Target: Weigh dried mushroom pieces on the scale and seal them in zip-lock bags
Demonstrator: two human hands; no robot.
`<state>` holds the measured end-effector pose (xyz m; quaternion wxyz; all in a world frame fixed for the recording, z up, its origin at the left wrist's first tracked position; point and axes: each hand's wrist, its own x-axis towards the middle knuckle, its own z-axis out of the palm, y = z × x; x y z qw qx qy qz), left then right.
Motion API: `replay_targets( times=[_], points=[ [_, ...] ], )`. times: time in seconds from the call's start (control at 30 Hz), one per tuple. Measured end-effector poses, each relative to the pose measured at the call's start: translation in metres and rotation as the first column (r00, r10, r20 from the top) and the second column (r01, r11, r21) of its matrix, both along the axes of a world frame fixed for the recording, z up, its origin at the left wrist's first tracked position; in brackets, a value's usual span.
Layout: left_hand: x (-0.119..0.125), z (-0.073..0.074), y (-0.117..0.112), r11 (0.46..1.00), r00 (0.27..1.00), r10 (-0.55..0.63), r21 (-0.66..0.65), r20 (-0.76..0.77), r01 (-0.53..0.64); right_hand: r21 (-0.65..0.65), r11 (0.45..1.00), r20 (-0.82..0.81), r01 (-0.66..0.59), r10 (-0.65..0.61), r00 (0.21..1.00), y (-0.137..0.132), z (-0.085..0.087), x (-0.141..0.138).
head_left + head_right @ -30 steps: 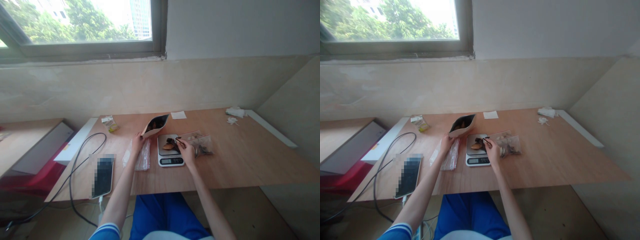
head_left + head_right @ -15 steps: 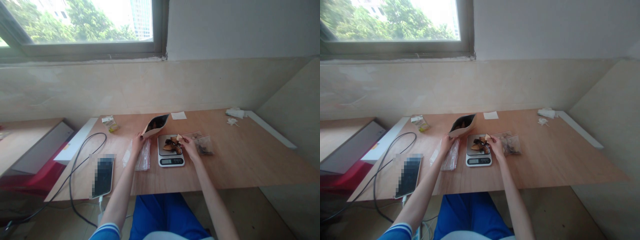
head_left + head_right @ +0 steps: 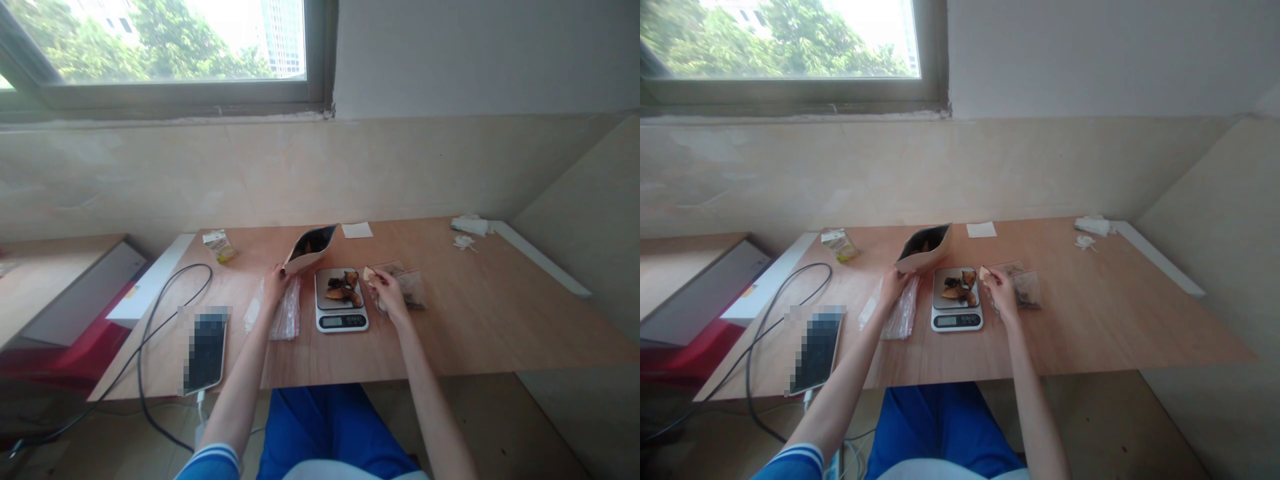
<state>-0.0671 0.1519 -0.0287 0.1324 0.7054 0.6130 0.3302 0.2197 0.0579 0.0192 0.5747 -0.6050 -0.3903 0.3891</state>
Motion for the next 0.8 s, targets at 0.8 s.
replay_targets(
  times=[0.8],
  points=[
    [-0.002, -0.009, 0.004, 0.978, 0.939, 0.057, 0.169, 0.34, -0.121, 0.052, 0.969, 0.677, -0.24, 0.143, 0.722, -0.028, -0.008, -0.032]
  ],
)
